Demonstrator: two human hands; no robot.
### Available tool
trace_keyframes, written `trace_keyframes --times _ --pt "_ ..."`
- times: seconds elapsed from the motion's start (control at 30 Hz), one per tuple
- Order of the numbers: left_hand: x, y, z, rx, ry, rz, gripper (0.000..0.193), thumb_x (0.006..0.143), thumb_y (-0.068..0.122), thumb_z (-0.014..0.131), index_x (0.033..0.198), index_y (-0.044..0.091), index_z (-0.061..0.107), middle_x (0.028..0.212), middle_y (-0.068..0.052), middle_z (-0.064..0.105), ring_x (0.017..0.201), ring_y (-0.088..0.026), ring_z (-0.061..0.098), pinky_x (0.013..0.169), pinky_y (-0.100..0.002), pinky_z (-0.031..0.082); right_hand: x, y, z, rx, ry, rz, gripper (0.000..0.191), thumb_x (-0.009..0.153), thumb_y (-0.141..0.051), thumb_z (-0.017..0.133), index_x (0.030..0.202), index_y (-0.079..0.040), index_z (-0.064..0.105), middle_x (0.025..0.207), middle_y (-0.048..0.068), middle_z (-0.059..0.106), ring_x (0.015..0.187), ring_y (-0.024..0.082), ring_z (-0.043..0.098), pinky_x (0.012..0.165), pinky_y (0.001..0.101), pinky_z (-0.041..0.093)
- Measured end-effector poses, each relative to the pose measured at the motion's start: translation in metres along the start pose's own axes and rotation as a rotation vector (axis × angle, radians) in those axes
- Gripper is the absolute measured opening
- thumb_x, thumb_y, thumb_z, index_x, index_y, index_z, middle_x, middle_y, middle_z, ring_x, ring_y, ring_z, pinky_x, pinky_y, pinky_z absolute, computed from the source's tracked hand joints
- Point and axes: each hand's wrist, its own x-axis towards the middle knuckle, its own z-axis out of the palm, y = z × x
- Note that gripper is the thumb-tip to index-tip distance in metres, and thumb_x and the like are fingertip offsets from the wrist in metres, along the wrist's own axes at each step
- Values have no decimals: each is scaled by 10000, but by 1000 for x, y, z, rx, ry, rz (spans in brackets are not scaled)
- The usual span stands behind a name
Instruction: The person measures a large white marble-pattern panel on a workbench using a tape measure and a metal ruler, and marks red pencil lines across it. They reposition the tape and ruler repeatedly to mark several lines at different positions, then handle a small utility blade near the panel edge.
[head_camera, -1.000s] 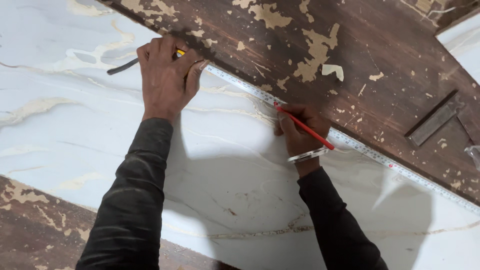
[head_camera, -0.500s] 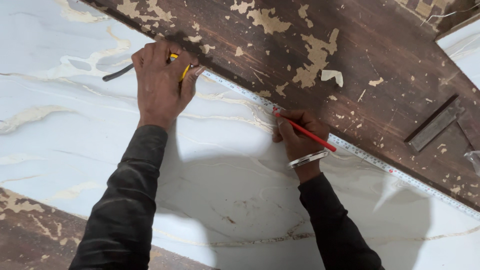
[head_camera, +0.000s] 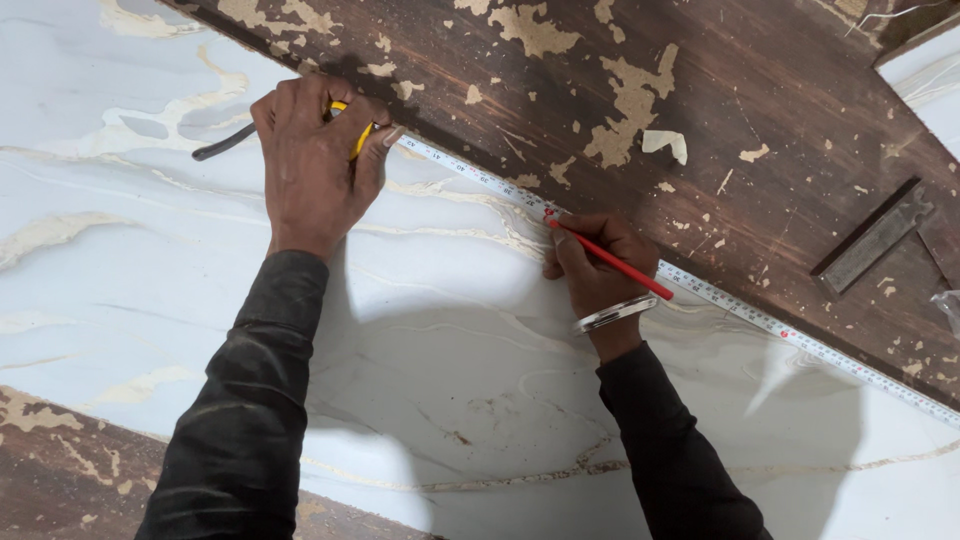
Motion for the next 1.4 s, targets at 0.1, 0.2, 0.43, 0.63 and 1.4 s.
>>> trace_keyframes --times 0.1,0.2,0.43,0.63,1.4 --pt "-1 -2 2 5 4 6 169 1069 289 702 1021 138 761 1134 -58 563 1118 -253 490 1050 -443 327 0 0 0 3 3 2 42 923 34 675 960 52 668 844 119 749 625 113 721 563 248 624" --pt "-1 -3 2 -1 11 8 202 1094 318 728 1013 136 759 1129 -60 562 1113 -255 491 1050 -443 329 1 0 -1 -15 -20 4 27 921 36 676 941 51 666 831 124 747 620 115 717 560 249 619" --pt "-1 -1 1 -12 16 10 190 1083 314 707 1022 142 759 1139 -50 570 1126 -250 492 1057 -444 329 0 1 -2 7 -8 20 37 954 11 681 956 40 658 832 115 746 633 111 713 567 253 628" --pt "-2 -3 2 -7 3 -3 246 1123 350 730 995 142 760 1117 -57 570 1090 -261 485 1039 -448 331 0 2 -3 -42 -50 -4 37 960 23 679 958 60 676 794 138 736 613 129 697 559 266 609" --pt "39 -73 -59 -18 43 -10 241 966 329 782 1095 132 731 1133 -68 616 1128 -316 537 996 -481 356 1 10 2 -12 -21 77 72 912 0 590 841 4 601 608 77 600 455 116 515 407 273 424"
